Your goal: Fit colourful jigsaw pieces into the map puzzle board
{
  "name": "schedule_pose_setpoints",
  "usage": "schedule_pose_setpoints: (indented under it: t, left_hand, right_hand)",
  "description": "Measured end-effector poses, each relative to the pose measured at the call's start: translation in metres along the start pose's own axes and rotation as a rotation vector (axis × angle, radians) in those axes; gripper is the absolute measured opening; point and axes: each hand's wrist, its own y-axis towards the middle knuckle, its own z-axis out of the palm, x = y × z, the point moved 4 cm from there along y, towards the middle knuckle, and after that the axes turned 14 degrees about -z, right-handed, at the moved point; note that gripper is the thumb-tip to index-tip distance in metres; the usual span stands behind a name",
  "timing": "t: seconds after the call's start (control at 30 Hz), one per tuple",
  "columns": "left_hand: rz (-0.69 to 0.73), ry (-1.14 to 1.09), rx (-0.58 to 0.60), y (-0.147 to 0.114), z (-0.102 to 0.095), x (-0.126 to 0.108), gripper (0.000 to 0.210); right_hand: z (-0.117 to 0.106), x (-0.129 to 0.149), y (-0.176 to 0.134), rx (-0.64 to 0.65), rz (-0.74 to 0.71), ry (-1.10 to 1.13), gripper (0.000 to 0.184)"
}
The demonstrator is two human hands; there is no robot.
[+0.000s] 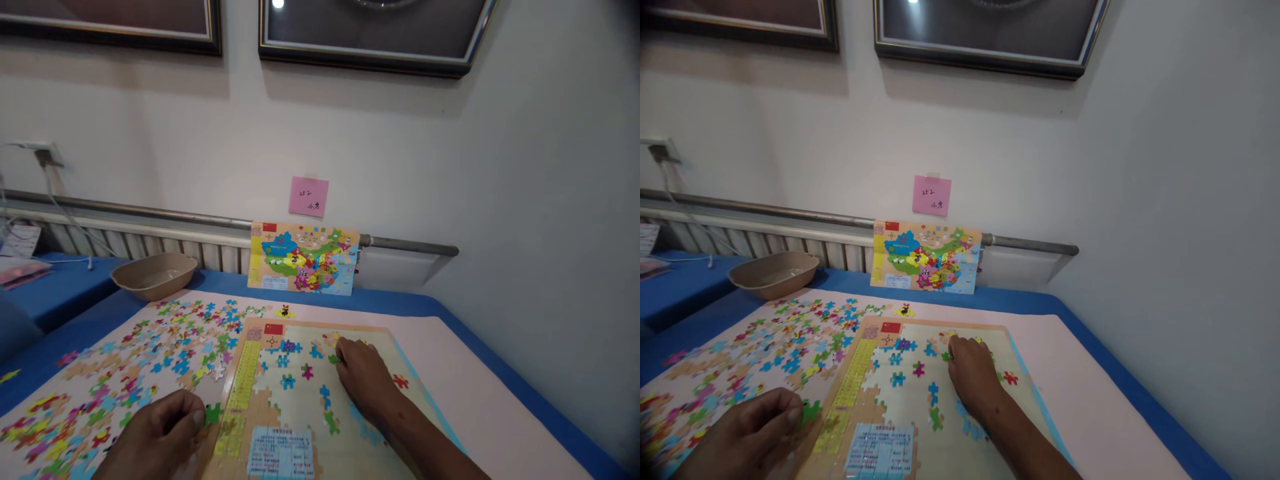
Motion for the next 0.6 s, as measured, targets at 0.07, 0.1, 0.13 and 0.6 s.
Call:
schedule_pose_setpoints:
  t: [0.07, 0.1, 0.13, 0.6]
  left_hand:
    - [-0.016, -0.009, 0.023, 0.000, 0.001, 0.001, 0.054]
    - [-0.028, -0.008, 0.046, 0.000, 0.002, 0.002, 0.052]
    - [-0.037, 0.000, 0.057, -0.001, 0.003, 0.002, 0.050]
    - [0.053, 0.334, 0.325, -0.019, -0.016, -0.028, 0.030]
  right_hand:
    - [0.000, 0.000, 0.000, -0.042, 0.005, 0.057, 0.020]
    - [-0.001, -0.001, -0.001, -0.065, 0.009, 0.096, 0.020]
    - [-0.002, -0.001, -0.001, -0.087, 0.009, 0.144, 0.019]
    - [-0.013, 0.010, 0.001, -0.129, 0.063, 0.874, 0.038]
